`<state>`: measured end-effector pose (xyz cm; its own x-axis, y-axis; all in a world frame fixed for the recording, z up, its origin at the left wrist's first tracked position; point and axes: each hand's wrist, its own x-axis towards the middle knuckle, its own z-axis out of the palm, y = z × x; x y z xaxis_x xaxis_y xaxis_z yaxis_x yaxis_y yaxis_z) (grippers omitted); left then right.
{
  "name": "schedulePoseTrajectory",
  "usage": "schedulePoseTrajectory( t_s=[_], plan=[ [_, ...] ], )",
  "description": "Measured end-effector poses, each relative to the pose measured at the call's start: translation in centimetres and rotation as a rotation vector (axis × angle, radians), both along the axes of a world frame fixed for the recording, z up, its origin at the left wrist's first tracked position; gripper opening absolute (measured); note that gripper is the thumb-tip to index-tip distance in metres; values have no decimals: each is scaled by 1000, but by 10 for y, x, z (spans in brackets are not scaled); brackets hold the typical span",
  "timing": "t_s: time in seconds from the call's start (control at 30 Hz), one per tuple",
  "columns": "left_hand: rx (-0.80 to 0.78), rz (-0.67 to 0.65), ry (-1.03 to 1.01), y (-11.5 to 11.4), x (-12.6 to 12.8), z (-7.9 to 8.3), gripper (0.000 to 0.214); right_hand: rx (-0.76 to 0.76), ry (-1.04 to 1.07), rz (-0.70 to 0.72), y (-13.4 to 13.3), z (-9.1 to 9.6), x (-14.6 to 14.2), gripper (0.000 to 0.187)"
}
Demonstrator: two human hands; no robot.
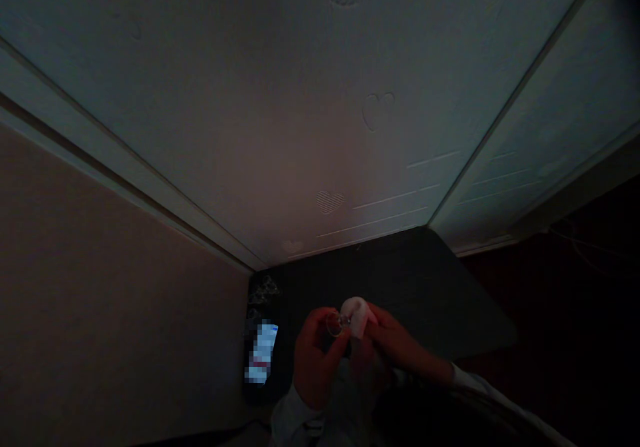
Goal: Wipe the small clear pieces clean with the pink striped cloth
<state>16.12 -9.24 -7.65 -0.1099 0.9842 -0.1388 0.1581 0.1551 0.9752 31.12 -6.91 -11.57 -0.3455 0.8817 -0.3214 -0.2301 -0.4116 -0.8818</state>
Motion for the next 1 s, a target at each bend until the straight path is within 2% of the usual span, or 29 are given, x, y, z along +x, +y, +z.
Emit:
schedulePoseTrajectory(
  t_s=[0.13, 0.33, 0.63, 0.83, 1.0],
  plan=[
    [18, -34, 0, 1, 0, 0, 22, 46, -47, -25, 1, -4, 0, 18],
    [75, -47, 55, -2, -2, -3, 23, 116, -95, 30, 3, 1, 4, 11],
    [100, -108, 173, -3, -2, 3, 23, -7, -70, -24, 2, -1, 2, 13],
    [57, -74, 117, -3, -3, -3, 28, -34, -14, -6, 3, 3, 2, 12],
    [-32, 33, -61, -3, -3, -12, 40, -45, 23, 11, 5, 9, 3, 10]
  ],
)
